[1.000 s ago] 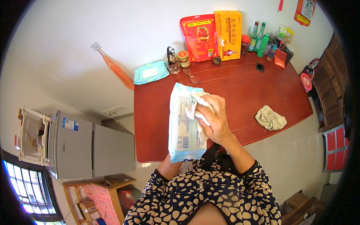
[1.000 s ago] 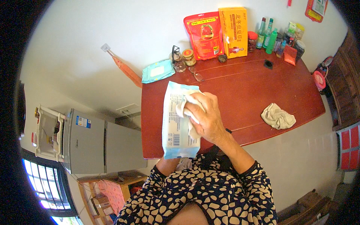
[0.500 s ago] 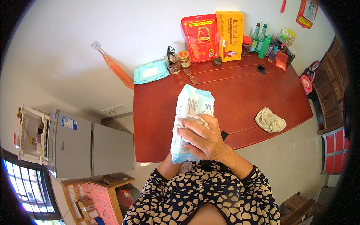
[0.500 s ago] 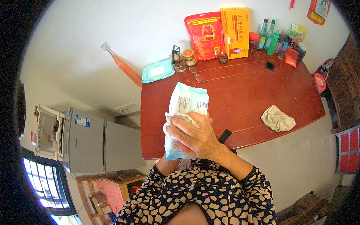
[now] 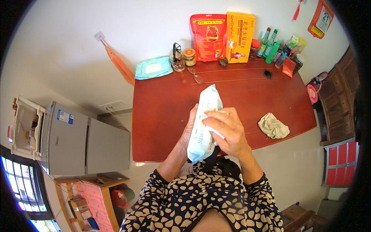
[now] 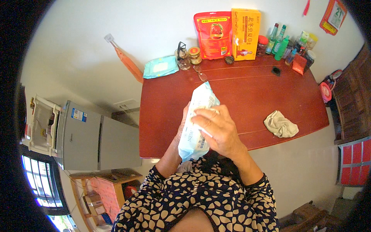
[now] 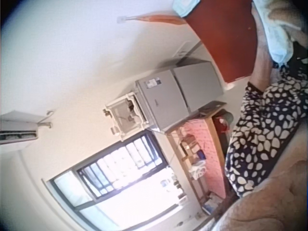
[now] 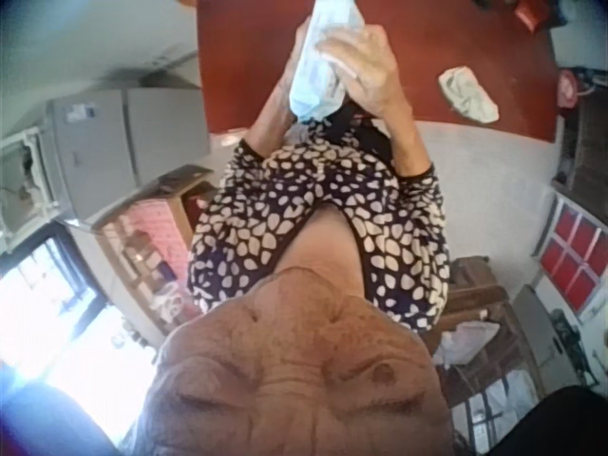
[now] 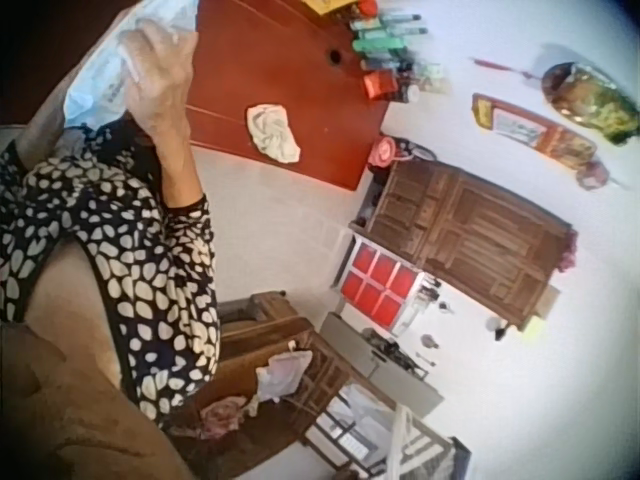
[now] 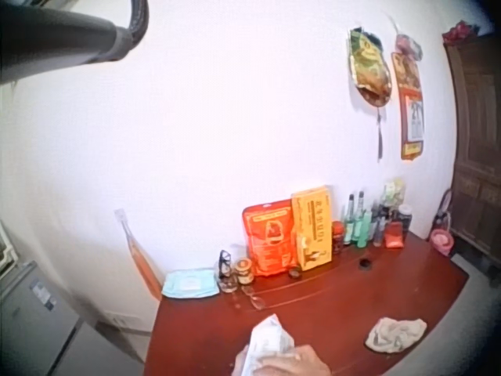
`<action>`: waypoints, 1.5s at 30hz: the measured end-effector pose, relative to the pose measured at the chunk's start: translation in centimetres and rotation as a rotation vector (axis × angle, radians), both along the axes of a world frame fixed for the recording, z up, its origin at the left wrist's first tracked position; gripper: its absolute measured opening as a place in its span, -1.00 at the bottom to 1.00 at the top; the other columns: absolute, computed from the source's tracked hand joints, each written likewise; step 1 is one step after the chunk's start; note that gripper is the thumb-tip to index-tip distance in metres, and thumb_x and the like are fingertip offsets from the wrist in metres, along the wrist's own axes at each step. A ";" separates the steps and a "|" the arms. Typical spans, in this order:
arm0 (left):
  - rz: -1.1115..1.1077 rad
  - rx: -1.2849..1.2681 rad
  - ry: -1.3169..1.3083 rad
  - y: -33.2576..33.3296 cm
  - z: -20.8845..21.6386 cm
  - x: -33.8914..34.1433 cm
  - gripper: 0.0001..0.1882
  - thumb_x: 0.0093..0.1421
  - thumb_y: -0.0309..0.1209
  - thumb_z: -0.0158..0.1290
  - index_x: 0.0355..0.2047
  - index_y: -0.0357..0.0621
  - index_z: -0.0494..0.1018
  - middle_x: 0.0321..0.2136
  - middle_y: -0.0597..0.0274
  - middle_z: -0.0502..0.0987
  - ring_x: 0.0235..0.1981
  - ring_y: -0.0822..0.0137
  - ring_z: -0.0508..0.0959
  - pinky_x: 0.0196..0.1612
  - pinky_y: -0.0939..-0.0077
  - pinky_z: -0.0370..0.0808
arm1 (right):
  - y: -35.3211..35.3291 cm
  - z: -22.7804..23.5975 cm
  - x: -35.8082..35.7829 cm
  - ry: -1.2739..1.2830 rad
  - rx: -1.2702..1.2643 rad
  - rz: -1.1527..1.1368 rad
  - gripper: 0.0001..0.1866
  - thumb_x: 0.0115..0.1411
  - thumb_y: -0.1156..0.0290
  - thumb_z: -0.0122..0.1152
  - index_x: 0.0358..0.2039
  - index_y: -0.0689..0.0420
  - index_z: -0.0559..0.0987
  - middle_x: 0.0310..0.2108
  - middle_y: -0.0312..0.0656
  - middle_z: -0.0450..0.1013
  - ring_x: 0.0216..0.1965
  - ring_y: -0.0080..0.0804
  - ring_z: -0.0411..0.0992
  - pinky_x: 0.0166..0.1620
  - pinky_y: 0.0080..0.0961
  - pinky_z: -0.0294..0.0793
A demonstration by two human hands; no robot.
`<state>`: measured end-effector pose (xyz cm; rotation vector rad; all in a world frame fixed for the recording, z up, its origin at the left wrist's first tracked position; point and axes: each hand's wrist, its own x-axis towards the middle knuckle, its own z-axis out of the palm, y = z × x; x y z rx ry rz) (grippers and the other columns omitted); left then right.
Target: The person wipes a glass jar with a white cloth, then cleans two pairs of eyeglasses with the same cloth. Finally, they wipe the exterior of a white package labeled CIEC.
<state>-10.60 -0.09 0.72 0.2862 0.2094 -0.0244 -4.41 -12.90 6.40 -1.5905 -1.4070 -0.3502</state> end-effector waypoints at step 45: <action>0.092 0.366 0.151 2.6 -2.3 2.5 -0.38 0.23 -0.09 0.05 0.20 -0.04 0.16 -0.12 0.22 0.45 -0.17 0.41 0.51 -0.16 0.39 0.57 | -1.9 2.0 -2.6 -0.189 -0.345 0.099 -0.85 -0.10 0.40 0.27 -0.43 0.04 0.62 -0.16 -0.26 0.38 -0.16 -0.22 0.34 -0.18 -0.32 0.38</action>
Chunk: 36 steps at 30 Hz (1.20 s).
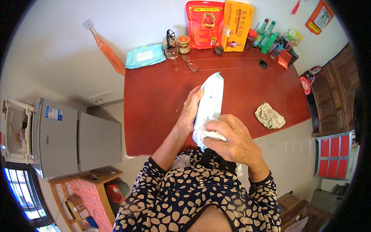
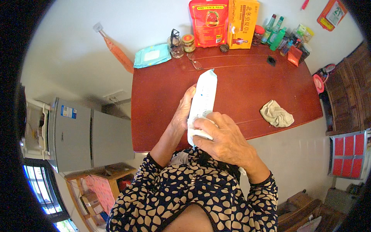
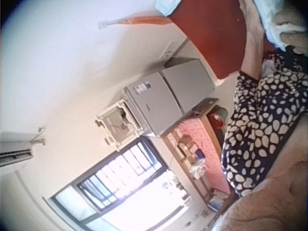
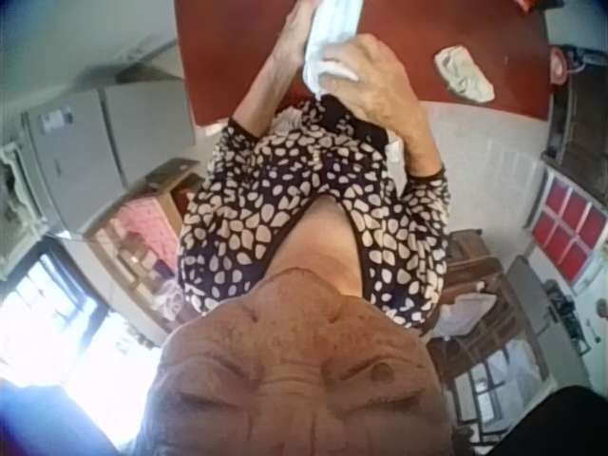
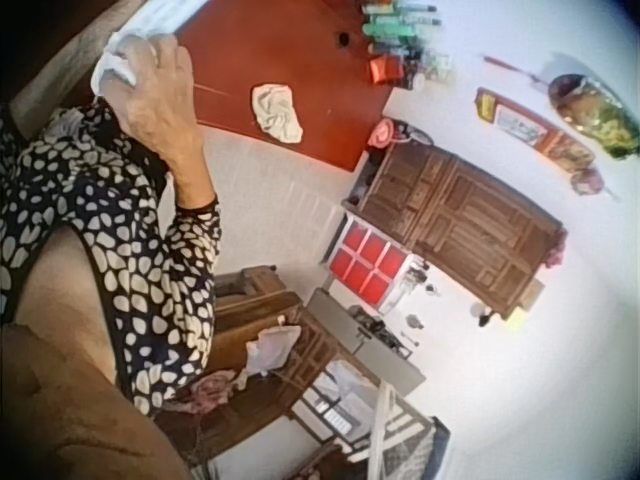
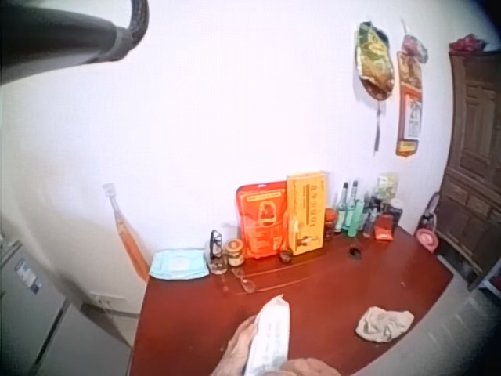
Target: The person wipes a glass jar with a white cloth, then cleans two pairs of eyeglasses with the same cloth. Finally, they wipe the exterior of a white package labeled CIEC.
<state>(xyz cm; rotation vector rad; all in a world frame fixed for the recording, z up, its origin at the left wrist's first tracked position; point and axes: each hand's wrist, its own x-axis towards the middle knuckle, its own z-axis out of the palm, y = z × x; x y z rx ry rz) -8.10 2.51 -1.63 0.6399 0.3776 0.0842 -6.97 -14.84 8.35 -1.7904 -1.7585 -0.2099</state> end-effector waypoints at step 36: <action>-0.128 0.023 -0.070 -0.9 0.7 -4.3 0.05 -0.25 0.16 0.16 0.21 -0.17 0.20 0.01 -0.06 0.41 -0.04 0.00 0.46 0.04 0.10 0.41 | 3.3 -3.3 4.6 0.297 0.474 -0.455 -0.75 -0.01 0.51 0.20 -0.25 0.18 0.57 -0.20 -0.04 0.40 -0.19 -0.09 0.35 -0.16 -0.30 0.40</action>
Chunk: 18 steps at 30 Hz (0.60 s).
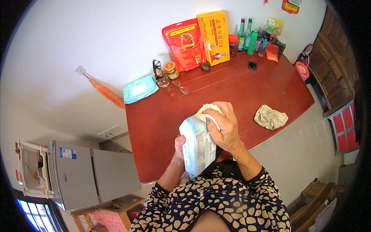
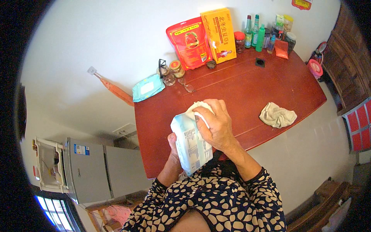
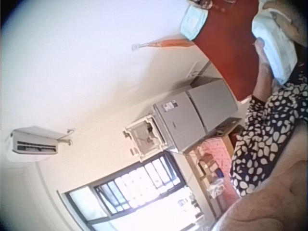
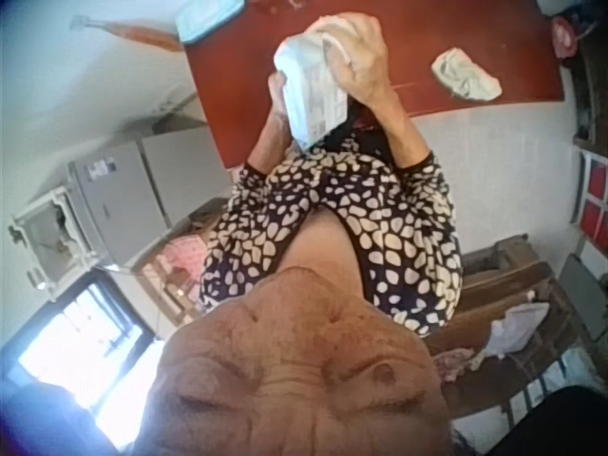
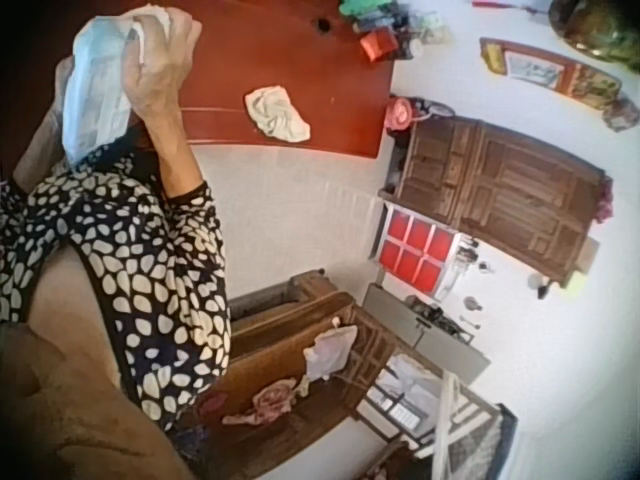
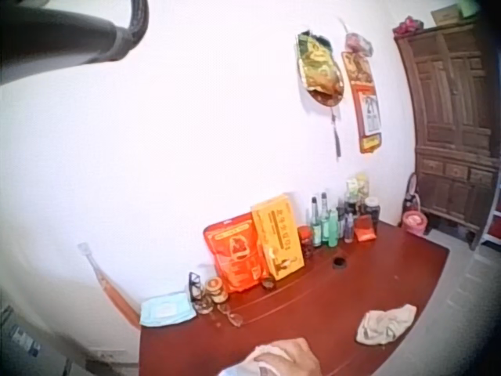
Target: The person wipes a glass jar with a white cloth, then cleans two pairs of eyeglasses with the same cloth. Finally, they wipe the exterior of a white package labeled CIEC.
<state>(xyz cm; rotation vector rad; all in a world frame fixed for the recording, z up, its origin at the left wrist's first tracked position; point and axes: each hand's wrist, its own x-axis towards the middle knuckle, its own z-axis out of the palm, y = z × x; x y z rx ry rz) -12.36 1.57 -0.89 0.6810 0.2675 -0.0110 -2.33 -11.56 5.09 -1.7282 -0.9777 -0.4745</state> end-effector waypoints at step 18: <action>0.276 -0.174 -0.051 0.6 0.5 1.8 -0.18 0.00 0.30 0.00 0.06 -0.10 0.38 -0.09 0.10 0.51 -0.13 0.15 0.53 -0.08 0.20 0.54 | 0.8 -3.8 -2.1 0.445 0.101 0.201 -0.42 0.35 0.14 -0.18 0.21 0.34 0.22 0.12 0.06 0.23 0.17 -0.14 0.11 0.21 -0.23 0.05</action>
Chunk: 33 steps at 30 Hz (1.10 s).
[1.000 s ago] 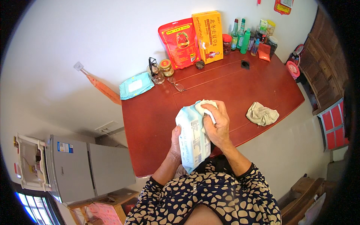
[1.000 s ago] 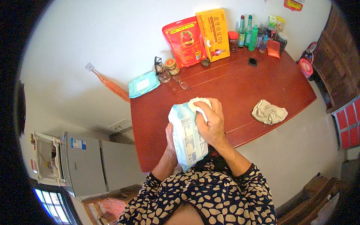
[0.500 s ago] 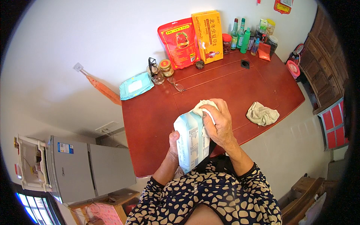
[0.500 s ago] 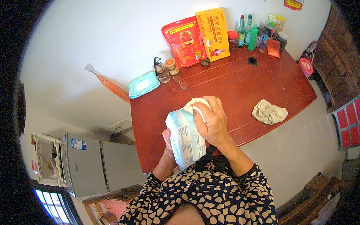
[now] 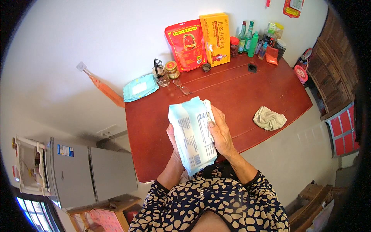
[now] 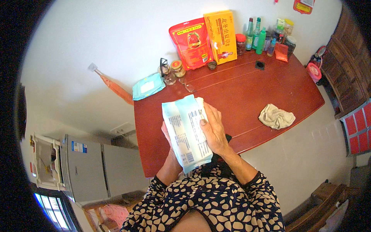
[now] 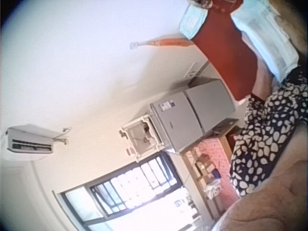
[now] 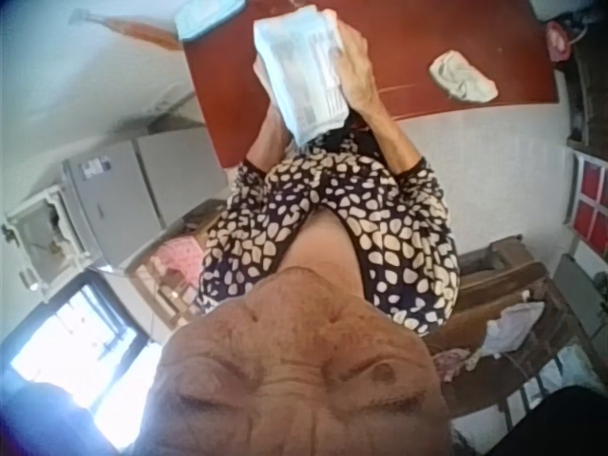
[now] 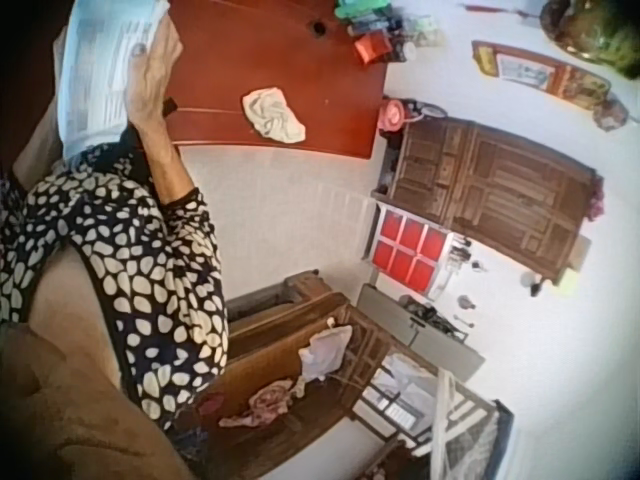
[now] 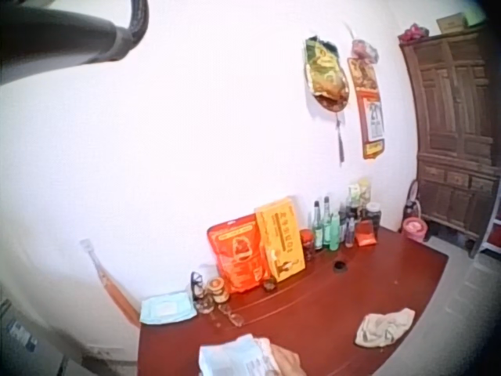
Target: The person wipes a glass jar with a white cloth, then cleans two pairs of eyeglasses with the same cloth. Finally, they wipe the exterior of a white package labeled CIEC.
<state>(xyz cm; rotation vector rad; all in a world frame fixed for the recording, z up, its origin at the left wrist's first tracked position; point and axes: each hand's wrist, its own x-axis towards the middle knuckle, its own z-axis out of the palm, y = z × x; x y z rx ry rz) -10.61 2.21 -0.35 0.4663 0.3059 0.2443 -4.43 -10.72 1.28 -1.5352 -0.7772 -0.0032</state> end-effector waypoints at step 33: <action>-0.298 -0.400 -0.500 1.7 -3.3 0.0 -0.03 0.05 0.34 -0.04 0.30 0.01 0.06 0.29 0.11 0.09 0.28 0.07 0.13 0.24 0.05 0.24 | -3.8 0.0 -2.5 0.171 -0.178 0.510 -0.20 0.12 0.35 -0.02 0.35 0.23 -0.05 0.35 0.09 -0.12 0.36 -0.10 -0.09 0.33 -0.30 -0.09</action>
